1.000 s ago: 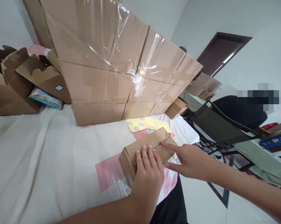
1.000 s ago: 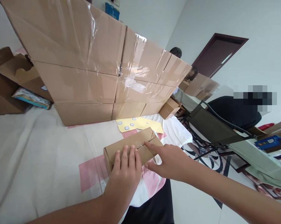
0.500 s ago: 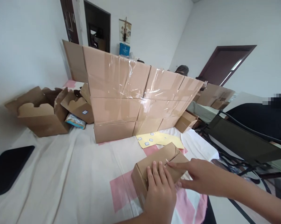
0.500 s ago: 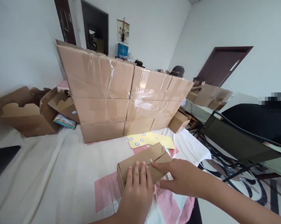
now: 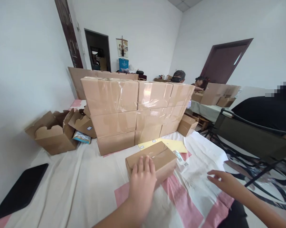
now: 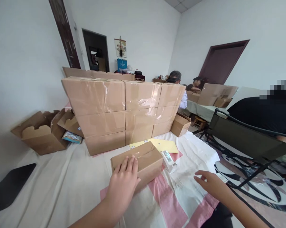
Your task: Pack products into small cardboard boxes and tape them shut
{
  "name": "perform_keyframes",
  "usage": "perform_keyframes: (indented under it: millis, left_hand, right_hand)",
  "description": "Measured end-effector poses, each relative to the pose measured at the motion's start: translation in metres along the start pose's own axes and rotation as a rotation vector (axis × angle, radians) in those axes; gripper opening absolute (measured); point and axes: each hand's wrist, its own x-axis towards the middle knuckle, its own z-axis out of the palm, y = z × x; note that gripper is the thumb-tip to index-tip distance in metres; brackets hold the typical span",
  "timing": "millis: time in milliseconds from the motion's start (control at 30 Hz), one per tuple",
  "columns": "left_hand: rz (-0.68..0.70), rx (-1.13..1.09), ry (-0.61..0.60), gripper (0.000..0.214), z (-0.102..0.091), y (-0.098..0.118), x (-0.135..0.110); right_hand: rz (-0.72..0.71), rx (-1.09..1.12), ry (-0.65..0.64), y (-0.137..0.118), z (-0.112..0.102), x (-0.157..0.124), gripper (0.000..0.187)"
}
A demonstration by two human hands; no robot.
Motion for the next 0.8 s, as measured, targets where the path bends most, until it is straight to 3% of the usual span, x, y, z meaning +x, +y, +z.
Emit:
perform_keyframes:
  millis: [100,167,300,367,467,600,700,800]
  left_hand:
    - [-0.043,0.121,0.035,0.044,0.007,-0.003,0.000]
    - [-0.033,0.158,0.094,0.047,0.007,0.009,0.001]
    - [0.136,-0.075,0.272,0.028,0.009,0.079,0.009]
    - [0.291,-0.283,0.271,0.032,0.018,0.119,0.021]
    - [0.379,-0.408,0.056,0.029,0.041,0.160,0.053]
    - [0.258,-0.393,-0.163,0.033,0.084,0.181,0.105]
    - [0.159,-0.372,-0.158,0.043,0.106,0.188,0.124]
    - [0.084,-0.471,-0.024,0.043,0.115,0.187,0.123]
  right_hand:
    - [-0.083,0.119,0.065,-0.032,-0.006,0.035,0.041]
    - [-0.139,0.293,0.129,-0.060,-0.008,0.068,0.038]
    - [-0.096,0.533,0.191,-0.093,0.013,0.132,0.036]
    - [-0.078,0.612,0.142,-0.095,0.033,0.152,0.033]
    - [-0.106,0.725,-0.030,-0.089,0.054,0.164,0.028]
    - [-0.200,0.886,-0.227,-0.079,0.050,0.167,0.026]
    - [-0.193,1.042,-0.230,-0.072,0.038,0.168,0.021]
    - [-0.087,1.034,-0.224,-0.063,0.028,0.162,0.016]
